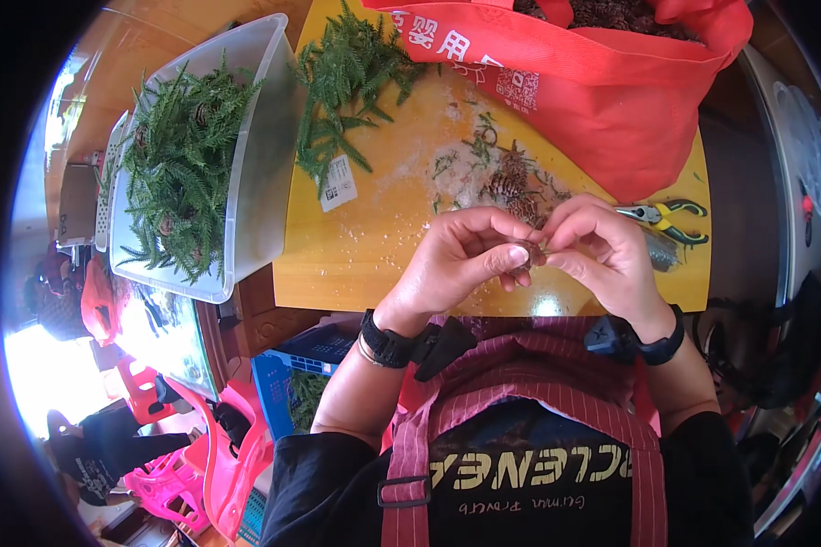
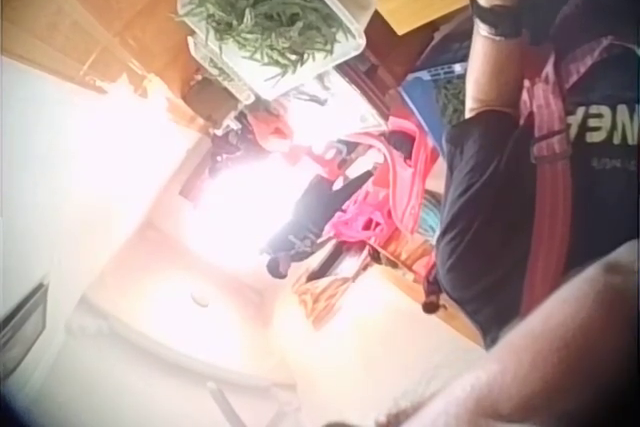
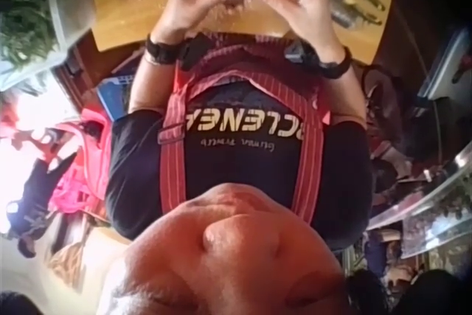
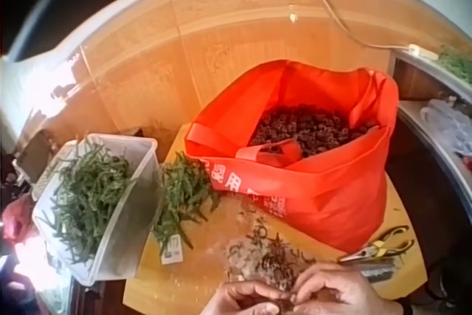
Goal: Trimming and cleaning green plant branches using small scissors at a workstation.
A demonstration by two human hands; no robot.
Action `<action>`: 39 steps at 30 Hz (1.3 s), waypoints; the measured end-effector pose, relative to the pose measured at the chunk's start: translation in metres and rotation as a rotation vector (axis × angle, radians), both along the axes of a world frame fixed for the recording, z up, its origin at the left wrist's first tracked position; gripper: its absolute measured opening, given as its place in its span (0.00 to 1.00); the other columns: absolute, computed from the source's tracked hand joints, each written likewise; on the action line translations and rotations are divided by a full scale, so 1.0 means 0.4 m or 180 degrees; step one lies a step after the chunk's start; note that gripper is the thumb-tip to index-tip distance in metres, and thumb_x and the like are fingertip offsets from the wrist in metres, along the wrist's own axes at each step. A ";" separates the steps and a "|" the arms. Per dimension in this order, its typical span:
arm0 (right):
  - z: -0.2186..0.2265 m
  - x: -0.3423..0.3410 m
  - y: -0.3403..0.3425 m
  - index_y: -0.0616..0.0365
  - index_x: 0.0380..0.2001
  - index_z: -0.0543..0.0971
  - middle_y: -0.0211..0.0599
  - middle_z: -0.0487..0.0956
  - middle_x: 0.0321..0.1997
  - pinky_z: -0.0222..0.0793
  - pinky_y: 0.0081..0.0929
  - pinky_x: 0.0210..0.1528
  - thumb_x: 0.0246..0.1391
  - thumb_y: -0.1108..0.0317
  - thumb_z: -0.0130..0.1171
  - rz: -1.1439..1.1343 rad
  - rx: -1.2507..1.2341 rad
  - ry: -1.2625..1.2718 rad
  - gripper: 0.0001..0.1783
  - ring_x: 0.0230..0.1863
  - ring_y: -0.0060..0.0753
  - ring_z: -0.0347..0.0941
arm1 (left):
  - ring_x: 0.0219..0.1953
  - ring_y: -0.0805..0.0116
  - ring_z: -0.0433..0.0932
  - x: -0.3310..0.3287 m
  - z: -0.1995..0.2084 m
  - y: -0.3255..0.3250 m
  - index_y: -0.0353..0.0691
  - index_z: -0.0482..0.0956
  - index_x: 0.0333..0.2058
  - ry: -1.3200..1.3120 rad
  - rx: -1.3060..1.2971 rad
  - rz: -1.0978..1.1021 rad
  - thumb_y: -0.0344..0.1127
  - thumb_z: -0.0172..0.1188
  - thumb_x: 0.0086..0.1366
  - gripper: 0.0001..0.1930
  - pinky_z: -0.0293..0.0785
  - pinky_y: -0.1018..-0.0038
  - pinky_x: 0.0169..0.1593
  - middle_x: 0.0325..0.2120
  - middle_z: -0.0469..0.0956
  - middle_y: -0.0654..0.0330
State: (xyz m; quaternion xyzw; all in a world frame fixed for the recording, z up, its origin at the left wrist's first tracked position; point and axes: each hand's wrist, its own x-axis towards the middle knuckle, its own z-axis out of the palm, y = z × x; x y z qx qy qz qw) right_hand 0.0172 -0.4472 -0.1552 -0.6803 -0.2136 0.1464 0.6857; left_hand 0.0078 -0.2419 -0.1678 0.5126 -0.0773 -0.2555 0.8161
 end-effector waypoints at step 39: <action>-0.011 -0.017 0.029 0.59 0.22 0.69 0.36 0.68 0.36 0.60 0.19 0.42 0.47 0.75 0.58 -0.0286 0.0607 -0.0016 0.07 0.37 0.23 0.65 | 0.31 0.65 0.79 -0.018 0.011 -0.040 0.33 0.77 0.30 -0.2806 0.1489 0.1055 0.27 0.69 0.44 0.13 0.75 0.76 0.34 0.30 0.78 0.55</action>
